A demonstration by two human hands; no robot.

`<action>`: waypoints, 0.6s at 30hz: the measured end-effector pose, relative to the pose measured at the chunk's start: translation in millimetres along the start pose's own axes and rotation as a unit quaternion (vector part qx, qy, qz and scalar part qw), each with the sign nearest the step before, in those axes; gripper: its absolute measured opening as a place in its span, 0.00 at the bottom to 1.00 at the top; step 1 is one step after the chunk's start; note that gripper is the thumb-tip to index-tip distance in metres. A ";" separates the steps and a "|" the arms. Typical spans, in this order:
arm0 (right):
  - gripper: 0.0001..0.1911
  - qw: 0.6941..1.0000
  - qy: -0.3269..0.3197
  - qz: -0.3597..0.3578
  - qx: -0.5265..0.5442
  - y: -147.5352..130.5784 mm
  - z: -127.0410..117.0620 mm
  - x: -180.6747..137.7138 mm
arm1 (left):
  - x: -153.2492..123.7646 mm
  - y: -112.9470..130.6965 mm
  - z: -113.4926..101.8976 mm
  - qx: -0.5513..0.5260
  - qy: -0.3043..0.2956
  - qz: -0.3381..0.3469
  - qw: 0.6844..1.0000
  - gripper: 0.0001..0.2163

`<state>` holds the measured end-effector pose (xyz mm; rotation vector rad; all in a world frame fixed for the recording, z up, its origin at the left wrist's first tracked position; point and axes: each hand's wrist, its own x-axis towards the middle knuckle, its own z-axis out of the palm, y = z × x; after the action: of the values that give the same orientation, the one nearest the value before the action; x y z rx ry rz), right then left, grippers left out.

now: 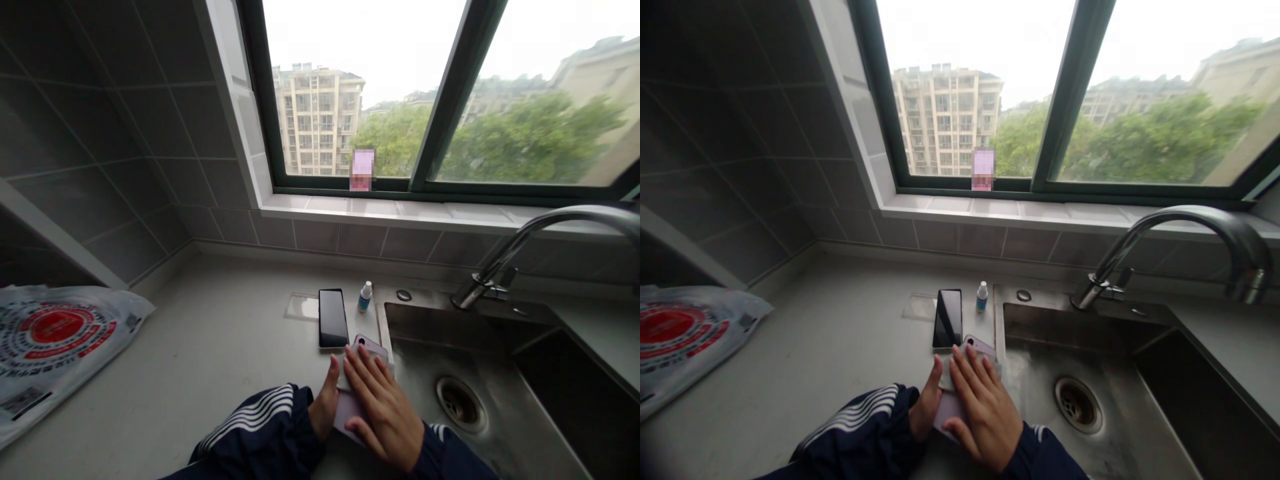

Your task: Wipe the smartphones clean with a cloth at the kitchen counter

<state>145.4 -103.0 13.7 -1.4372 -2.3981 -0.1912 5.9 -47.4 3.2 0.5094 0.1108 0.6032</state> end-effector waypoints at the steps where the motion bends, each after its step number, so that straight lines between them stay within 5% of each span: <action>1: 0.43 1.000 0.008 0.014 -0.003 0.1 0.2 0.0 | 0.3 0.1 -0.1 0.009 0.004 0.012 1.000 0.34; 4: 0.43 0.997 0.034 0.061 -0.013 0.0 1.0 0.3 | 0.9 0.9 1.1 0.038 0.011 0.041 0.998 0.32; 9: 0.44 1.000 0.001 0.011 -0.006 -2.0 2.4 0.5 | 0.5 1.3 1.6 0.023 -0.014 -0.001 1.000 0.33; 13: 0.41 0.995 0.049 0.090 -0.010 0.1 2.7 2.5 | -3.9 -2.5 -6.5 0.130 0.053 0.051 0.989 0.31; 18: 0.42 0.999 0.024 0.049 0.004 -2.1 0.2 7.3 | -10.0 -4.3 -15.3 0.211 0.101 0.054 0.971 0.27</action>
<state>140.4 -97.9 16.2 -1.5238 -2.2819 -0.1896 -3.9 -49.7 -12.6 0.8687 0.4131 0.7419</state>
